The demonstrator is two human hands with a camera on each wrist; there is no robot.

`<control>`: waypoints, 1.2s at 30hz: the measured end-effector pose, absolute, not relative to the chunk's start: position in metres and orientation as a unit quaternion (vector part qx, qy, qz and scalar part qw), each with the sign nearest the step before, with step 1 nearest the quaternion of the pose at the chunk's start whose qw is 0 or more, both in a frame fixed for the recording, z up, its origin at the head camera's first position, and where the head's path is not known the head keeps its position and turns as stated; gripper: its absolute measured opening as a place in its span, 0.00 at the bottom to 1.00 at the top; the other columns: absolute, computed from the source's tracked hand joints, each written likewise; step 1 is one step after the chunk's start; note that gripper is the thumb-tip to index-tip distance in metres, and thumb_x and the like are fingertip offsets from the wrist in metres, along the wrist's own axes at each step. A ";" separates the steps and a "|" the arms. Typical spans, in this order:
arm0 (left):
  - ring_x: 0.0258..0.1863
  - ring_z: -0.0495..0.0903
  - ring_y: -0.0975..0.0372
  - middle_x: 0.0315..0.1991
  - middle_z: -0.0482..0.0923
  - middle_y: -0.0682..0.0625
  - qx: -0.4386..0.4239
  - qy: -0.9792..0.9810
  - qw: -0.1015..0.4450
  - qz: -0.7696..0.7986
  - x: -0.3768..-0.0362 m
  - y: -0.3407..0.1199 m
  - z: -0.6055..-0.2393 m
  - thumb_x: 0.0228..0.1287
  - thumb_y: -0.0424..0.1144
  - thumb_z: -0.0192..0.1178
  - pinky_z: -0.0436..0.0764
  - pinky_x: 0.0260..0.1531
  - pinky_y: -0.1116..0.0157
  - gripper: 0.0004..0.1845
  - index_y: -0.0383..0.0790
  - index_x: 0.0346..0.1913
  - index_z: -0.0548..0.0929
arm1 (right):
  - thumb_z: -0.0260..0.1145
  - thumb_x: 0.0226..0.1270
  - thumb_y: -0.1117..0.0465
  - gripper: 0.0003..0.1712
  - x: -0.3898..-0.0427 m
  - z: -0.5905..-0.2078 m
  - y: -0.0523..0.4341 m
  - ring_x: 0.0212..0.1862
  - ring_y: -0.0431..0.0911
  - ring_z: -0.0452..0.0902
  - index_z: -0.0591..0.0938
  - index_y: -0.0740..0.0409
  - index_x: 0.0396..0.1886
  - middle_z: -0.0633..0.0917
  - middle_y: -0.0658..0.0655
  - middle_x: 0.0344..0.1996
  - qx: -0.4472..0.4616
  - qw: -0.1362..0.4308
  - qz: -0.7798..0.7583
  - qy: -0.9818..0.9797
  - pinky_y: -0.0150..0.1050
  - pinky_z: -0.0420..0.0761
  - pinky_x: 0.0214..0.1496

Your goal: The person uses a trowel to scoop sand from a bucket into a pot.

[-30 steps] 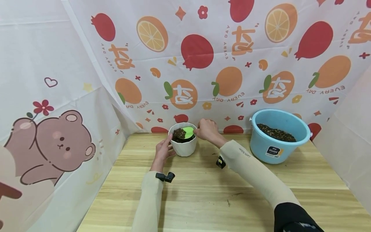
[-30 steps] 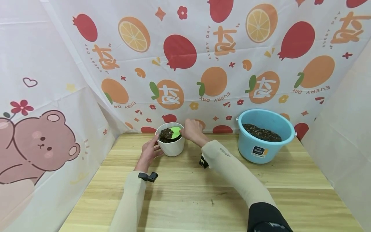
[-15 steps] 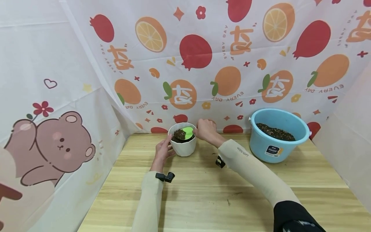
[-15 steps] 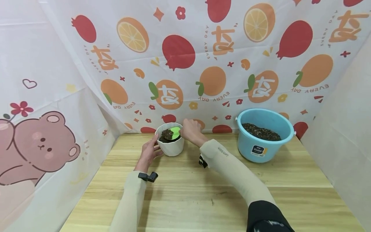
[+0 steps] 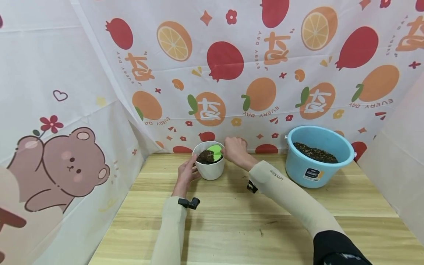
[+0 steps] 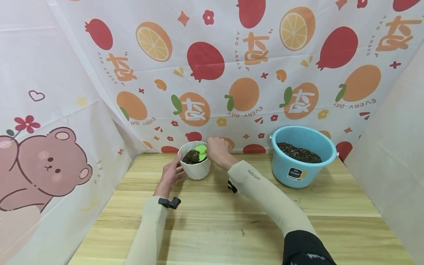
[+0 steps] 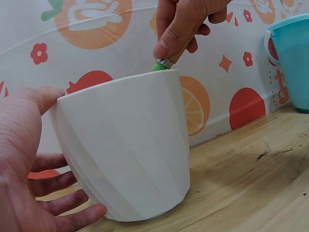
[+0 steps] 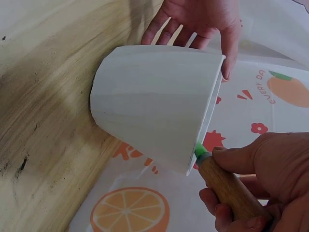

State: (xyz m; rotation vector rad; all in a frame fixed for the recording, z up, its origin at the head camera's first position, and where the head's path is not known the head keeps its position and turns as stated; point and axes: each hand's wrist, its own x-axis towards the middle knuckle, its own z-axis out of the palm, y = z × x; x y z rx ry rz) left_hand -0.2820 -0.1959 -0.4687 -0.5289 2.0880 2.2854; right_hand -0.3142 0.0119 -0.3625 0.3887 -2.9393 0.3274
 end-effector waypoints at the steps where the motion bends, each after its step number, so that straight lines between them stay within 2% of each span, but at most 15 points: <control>1: 0.52 0.80 0.55 0.65 0.75 0.42 -0.169 0.666 0.002 0.727 -0.282 -0.196 -0.468 0.69 0.66 0.57 0.86 0.56 0.54 0.37 0.39 0.67 0.77 | 0.67 0.68 0.53 0.27 -0.314 -0.362 0.011 0.23 0.48 0.73 0.68 0.49 0.10 0.76 0.52 0.16 0.129 0.081 0.104 -0.983 0.42 0.69 0.18; 10: 0.52 0.80 0.55 0.65 0.76 0.41 -0.169 0.670 0.003 0.723 -0.283 -0.196 -0.468 0.70 0.66 0.56 0.85 0.58 0.52 0.38 0.39 0.67 0.77 | 0.64 0.68 0.58 0.25 -0.312 -0.361 0.009 0.20 0.46 0.66 0.67 0.50 0.11 0.74 0.53 0.16 0.137 0.109 0.078 -0.981 0.40 0.61 0.14; 15: 0.50 0.80 0.56 0.65 0.75 0.41 -0.171 0.670 0.006 0.723 -0.283 -0.196 -0.469 0.69 0.66 0.57 0.86 0.55 0.54 0.38 0.38 0.67 0.77 | 0.63 0.70 0.58 0.25 -0.311 -0.364 0.010 0.21 0.45 0.68 0.68 0.49 0.11 0.75 0.52 0.17 0.144 0.122 0.055 -0.980 0.41 0.64 0.14; 19: 0.54 0.79 0.54 0.66 0.75 0.41 -0.170 0.672 0.009 0.721 -0.283 -0.196 -0.468 0.69 0.67 0.56 0.85 0.57 0.53 0.39 0.38 0.68 0.76 | 0.63 0.71 0.58 0.25 -0.311 -0.365 0.011 0.22 0.45 0.71 0.70 0.50 0.12 0.78 0.53 0.18 0.153 0.137 0.044 -0.978 0.41 0.65 0.13; 22: 0.57 0.79 0.53 0.67 0.75 0.41 -0.169 0.672 0.010 0.721 -0.284 -0.196 -0.468 0.68 0.68 0.56 0.84 0.60 0.51 0.39 0.39 0.69 0.76 | 0.63 0.71 0.57 0.22 -0.311 -0.365 0.011 0.25 0.46 0.75 0.75 0.51 0.14 0.81 0.53 0.21 0.162 0.148 0.038 -0.975 0.42 0.67 0.14; 27: 0.56 0.79 0.52 0.67 0.75 0.40 -0.170 0.668 0.009 0.724 -0.284 -0.196 -0.468 0.69 0.67 0.57 0.84 0.59 0.50 0.39 0.39 0.69 0.75 | 0.64 0.72 0.57 0.15 -0.308 -0.366 0.012 0.33 0.49 0.79 0.84 0.52 0.23 0.84 0.56 0.28 0.179 0.164 0.027 -0.970 0.46 0.76 0.18; 31: 0.55 0.79 0.53 0.67 0.74 0.39 -0.169 0.668 0.008 0.725 -0.284 -0.196 -0.468 0.69 0.67 0.57 0.87 0.54 0.54 0.40 0.37 0.69 0.75 | 0.62 0.67 0.66 0.12 -0.305 -0.367 0.013 0.37 0.50 0.78 0.87 0.53 0.27 0.85 0.57 0.30 0.198 0.194 0.014 -0.961 0.46 0.79 0.21; 36: 0.53 0.79 0.54 0.67 0.73 0.38 -0.167 0.662 0.004 0.731 -0.284 -0.196 -0.469 0.68 0.66 0.58 0.88 0.47 0.60 0.40 0.35 0.68 0.75 | 0.56 0.65 0.75 0.15 -0.302 -0.368 0.015 0.41 0.51 0.77 0.87 0.57 0.34 0.83 0.58 0.33 0.211 0.228 -0.012 -0.950 0.46 0.82 0.22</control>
